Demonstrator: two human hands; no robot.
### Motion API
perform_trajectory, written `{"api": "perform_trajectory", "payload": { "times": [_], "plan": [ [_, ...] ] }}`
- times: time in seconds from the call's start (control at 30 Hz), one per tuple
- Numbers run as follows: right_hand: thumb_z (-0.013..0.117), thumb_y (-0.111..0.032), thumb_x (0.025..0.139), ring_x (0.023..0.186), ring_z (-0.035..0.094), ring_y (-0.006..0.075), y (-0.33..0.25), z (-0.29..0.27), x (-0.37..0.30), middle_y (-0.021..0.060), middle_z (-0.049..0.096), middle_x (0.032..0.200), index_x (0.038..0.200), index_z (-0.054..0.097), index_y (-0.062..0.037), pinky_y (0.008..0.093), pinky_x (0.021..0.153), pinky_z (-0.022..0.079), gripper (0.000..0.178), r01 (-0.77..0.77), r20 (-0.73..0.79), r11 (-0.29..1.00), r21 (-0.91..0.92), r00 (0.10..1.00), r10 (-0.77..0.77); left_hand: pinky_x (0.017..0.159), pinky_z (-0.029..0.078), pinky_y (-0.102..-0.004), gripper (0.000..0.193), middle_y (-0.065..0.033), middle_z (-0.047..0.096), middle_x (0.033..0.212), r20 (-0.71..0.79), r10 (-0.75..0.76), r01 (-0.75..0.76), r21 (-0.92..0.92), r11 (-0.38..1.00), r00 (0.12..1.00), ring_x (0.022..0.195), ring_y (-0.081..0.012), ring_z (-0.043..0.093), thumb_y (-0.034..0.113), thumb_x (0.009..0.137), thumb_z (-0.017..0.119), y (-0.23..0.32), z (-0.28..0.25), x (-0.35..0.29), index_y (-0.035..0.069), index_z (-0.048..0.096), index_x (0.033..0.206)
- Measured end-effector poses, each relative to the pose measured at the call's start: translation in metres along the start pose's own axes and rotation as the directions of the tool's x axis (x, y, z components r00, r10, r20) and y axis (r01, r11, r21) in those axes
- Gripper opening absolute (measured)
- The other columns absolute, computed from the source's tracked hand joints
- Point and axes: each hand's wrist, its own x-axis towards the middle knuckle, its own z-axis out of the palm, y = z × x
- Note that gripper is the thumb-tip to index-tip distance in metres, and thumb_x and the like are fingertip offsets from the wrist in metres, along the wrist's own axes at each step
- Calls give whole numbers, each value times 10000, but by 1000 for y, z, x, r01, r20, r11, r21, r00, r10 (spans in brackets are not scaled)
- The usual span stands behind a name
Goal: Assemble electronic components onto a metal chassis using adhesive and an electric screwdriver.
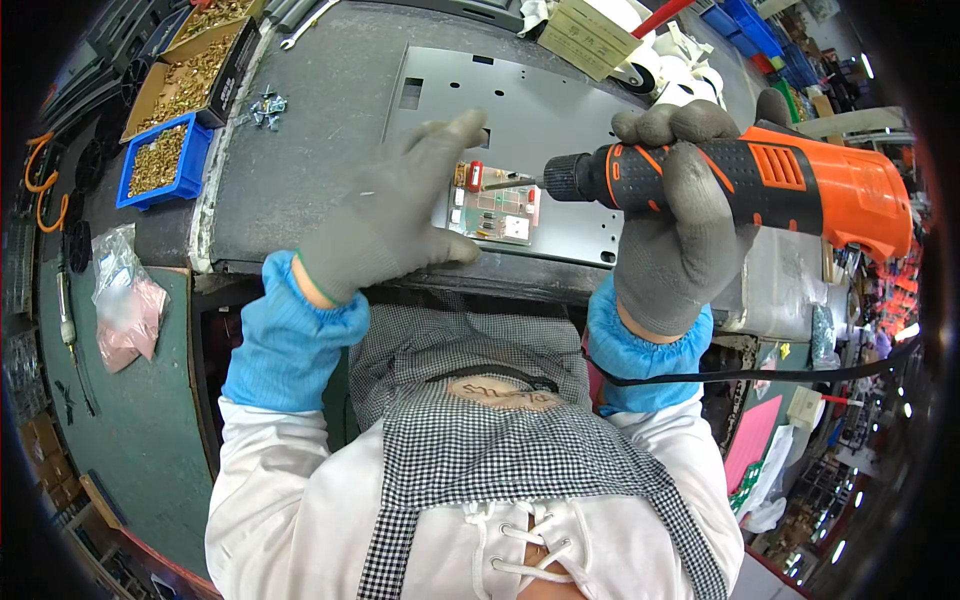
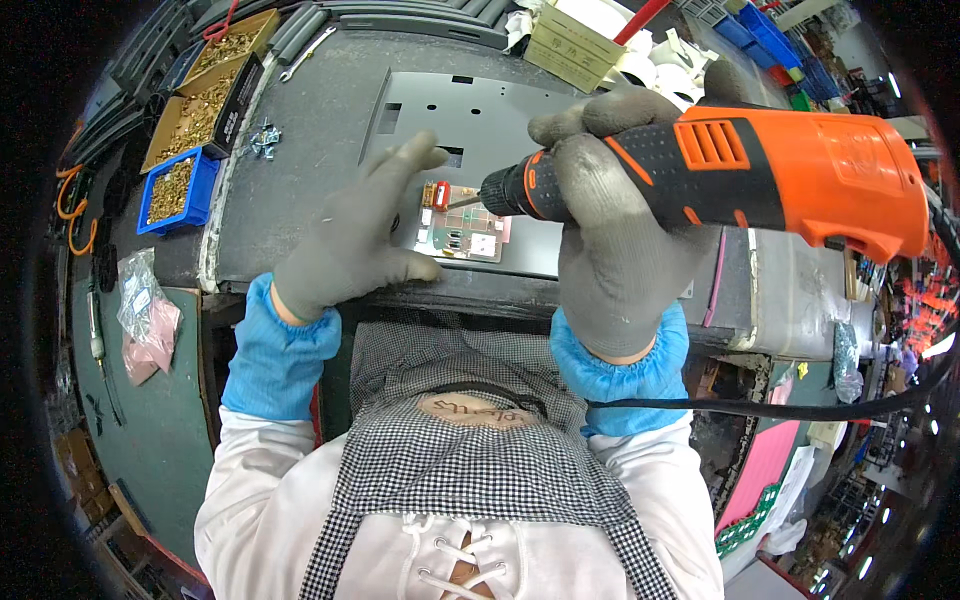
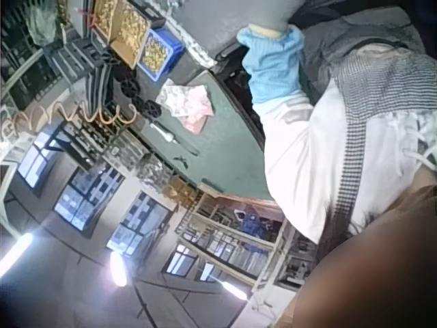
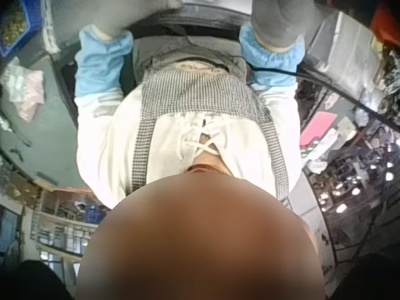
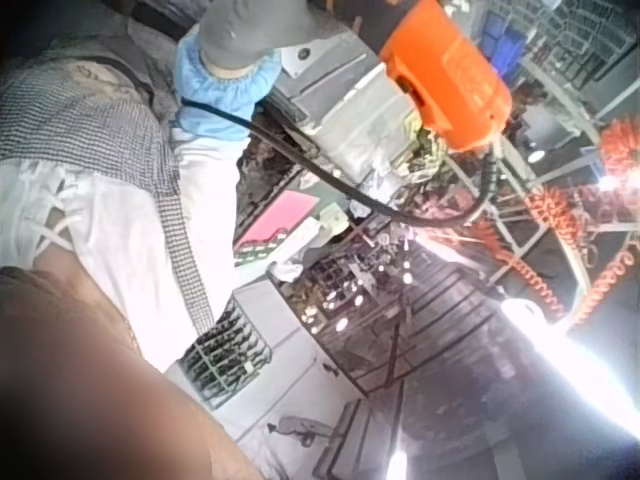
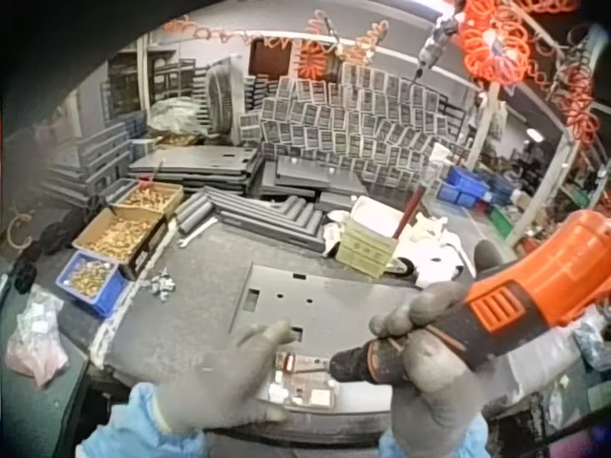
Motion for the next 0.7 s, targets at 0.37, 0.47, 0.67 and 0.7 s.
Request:
{"api": "perform_trajectory", "payload": {
  "times": [0.37,0.47,0.67,0.7],
  "plan": [
    [726,-113,822,941,655,282,0,6,-10,132,619,1085,1539,248,-42,526,864,574,865,-81,139,997,17,987,78,1076,448,-439,1196,-121,593,1382,143,-59,46,92,995,988,1271,-355,540,198,542,927,-8,9,8,25,297,1544],
    [740,-111,823,934,657,275,2,8,-12,129,619,1082,1543,242,-45,522,863,572,878,-50,139,998,36,989,44,1079,441,-443,1169,-114,610,1356,140,-67,53,104,993,988,1257,-355,547,213,549,925,-11,13,6,31,321,1533],
    [739,-99,828,935,654,268,3,9,-14,128,618,1082,1549,240,-58,527,866,561,878,-118,210,993,21,971,111,1061,450,-443,1119,-127,609,1349,146,-86,63,155,986,985,1242,-353,555,206,572,909,-16,12,5,34,342,1522],
    [739,-99,828,935,654,268,2,9,-14,128,618,1082,1549,240,-58,527,866,561,878,-119,216,992,28,970,111,1061,450,-443,1119,-127,609,1349,141,-92,69,161,985,986,1242,-353,555,206,572,909,-17,12,4,34,342,1522]
  ]
}}
